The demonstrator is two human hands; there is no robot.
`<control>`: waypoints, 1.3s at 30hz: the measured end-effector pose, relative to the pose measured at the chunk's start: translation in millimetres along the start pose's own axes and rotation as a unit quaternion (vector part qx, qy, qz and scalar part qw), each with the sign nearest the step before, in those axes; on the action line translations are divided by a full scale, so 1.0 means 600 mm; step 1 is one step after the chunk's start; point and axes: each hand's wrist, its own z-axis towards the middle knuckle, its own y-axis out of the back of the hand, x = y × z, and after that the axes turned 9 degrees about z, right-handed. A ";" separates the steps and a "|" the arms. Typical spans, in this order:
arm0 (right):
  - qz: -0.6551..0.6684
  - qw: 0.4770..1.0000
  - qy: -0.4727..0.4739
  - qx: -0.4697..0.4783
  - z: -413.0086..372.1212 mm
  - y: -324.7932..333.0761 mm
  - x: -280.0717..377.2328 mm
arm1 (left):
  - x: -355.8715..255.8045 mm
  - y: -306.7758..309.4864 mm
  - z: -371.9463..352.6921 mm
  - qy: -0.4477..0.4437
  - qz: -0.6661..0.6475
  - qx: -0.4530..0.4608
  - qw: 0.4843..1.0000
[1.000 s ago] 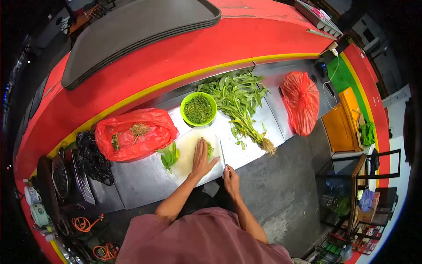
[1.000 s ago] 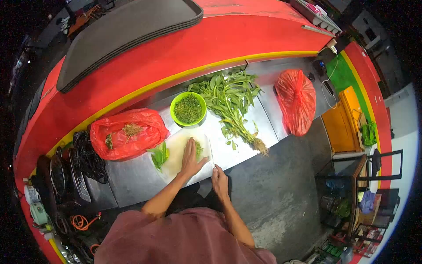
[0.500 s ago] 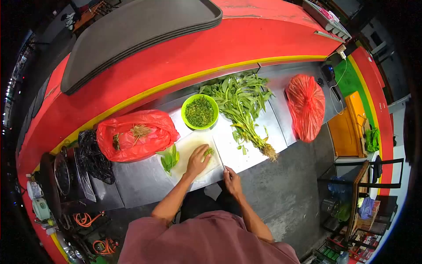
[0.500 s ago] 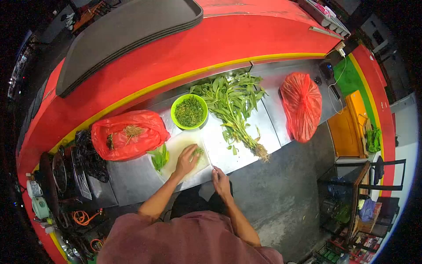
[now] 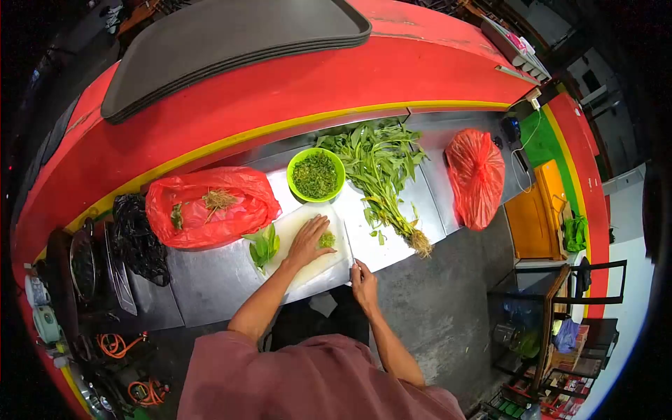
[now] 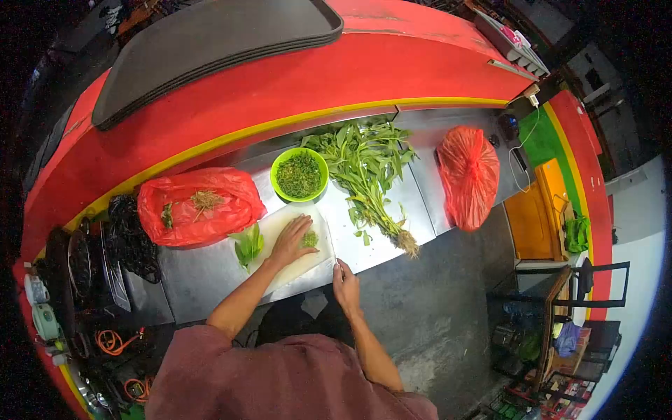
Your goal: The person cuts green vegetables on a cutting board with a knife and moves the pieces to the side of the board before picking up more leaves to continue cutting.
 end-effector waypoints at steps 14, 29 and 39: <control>0.062 0.996 0.042 -0.046 -0.050 -0.056 -0.045 | -0.016 0.023 -0.012 -0.011 0.007 0.048 0.999; 0.062 0.996 0.039 -0.052 -0.062 -0.124 -0.031 | -0.025 0.014 -0.035 0.089 -0.116 -0.088 0.985; 0.354 0.920 -0.147 0.088 -0.061 -0.048 0.044 | -0.126 0.065 -0.073 -0.002 -0.113 -0.107 0.988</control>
